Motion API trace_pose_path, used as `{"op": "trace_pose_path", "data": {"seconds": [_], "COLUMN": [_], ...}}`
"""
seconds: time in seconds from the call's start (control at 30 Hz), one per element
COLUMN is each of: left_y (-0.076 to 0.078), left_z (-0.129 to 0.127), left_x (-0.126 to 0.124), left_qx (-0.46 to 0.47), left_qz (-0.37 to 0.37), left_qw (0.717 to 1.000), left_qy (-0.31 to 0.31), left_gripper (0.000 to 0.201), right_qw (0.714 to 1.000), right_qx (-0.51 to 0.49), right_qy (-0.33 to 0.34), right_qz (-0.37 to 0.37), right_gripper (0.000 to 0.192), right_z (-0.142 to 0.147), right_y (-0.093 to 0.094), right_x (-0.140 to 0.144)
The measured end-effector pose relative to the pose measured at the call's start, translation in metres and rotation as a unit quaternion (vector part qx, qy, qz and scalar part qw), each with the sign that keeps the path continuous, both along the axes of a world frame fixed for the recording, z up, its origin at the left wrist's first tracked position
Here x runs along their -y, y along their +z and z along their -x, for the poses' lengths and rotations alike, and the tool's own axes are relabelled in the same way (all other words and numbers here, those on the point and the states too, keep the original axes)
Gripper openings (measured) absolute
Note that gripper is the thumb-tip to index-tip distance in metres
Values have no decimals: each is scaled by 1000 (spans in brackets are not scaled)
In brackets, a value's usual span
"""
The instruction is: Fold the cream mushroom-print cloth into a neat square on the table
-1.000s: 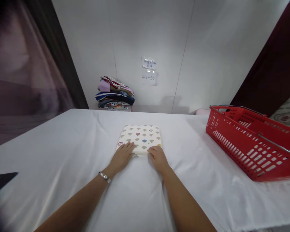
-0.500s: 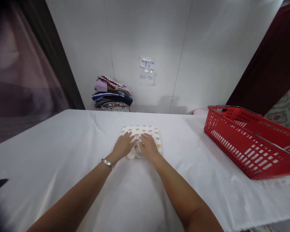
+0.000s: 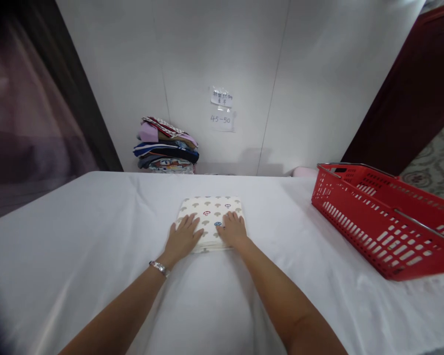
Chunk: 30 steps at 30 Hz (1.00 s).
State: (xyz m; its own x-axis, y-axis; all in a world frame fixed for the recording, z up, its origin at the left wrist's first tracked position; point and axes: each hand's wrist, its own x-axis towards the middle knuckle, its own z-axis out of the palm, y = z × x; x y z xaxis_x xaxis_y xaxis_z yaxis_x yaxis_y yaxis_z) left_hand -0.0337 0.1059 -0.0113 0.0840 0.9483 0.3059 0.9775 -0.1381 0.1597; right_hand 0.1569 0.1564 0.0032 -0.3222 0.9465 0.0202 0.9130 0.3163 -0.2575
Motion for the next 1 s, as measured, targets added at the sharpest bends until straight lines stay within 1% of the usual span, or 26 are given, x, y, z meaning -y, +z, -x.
{"op": "trace_pose_path", "data": {"seconds": [0.03,0.1,0.17,0.2,0.27,0.4,0.47,0.53,0.7,0.83,0.9,1.0], "left_y": [0,0,0,0,0,0,0,1,8,11,11,12], "left_z": [0,0,1,1,1,2,2,1,1,7,10,14], "left_x": [0,-1,-1,0,0,1,1,1,0,-2,-1,3], "left_qx": [-2,-3,-3,-3,-4,-4,1,8,31,96,142,200], "left_qz": [7,15,15,16,21,36,43,55,79,103,100,86], "left_qw": [1000,1000,1000,1000,1000,999,999,998,996,990,984,970], "left_qy": [2,5,4,3,1,-1,0,0,1,3,32,109], "left_gripper": [44,44,45,45,45,46,47,48,47,48,50,58], "right_qw": [1000,1000,999,999,998,996,996,995,992,982,971,950], "right_qx": [4,3,-5,-11,-29,-68,-79,-88,-119,-175,-214,-283], "right_qy": [0,-6,-18,-27,-45,-45,-41,-39,-35,-75,-101,-126], "right_qz": [7,-14,-44,-46,-26,-27,-30,-30,-25,15,40,43], "right_gripper": [54,58,60,60,57,53,54,54,53,57,61,64], "right_z": [2,5,4,2,-3,-12,-14,-14,-17,-29,-37,-51], "right_y": [6,14,14,12,1,-19,-23,-23,-15,-14,-18,-26], "right_x": [-5,-18,-31,-38,-47,-54,-54,-55,-56,-48,-37,-15]}}
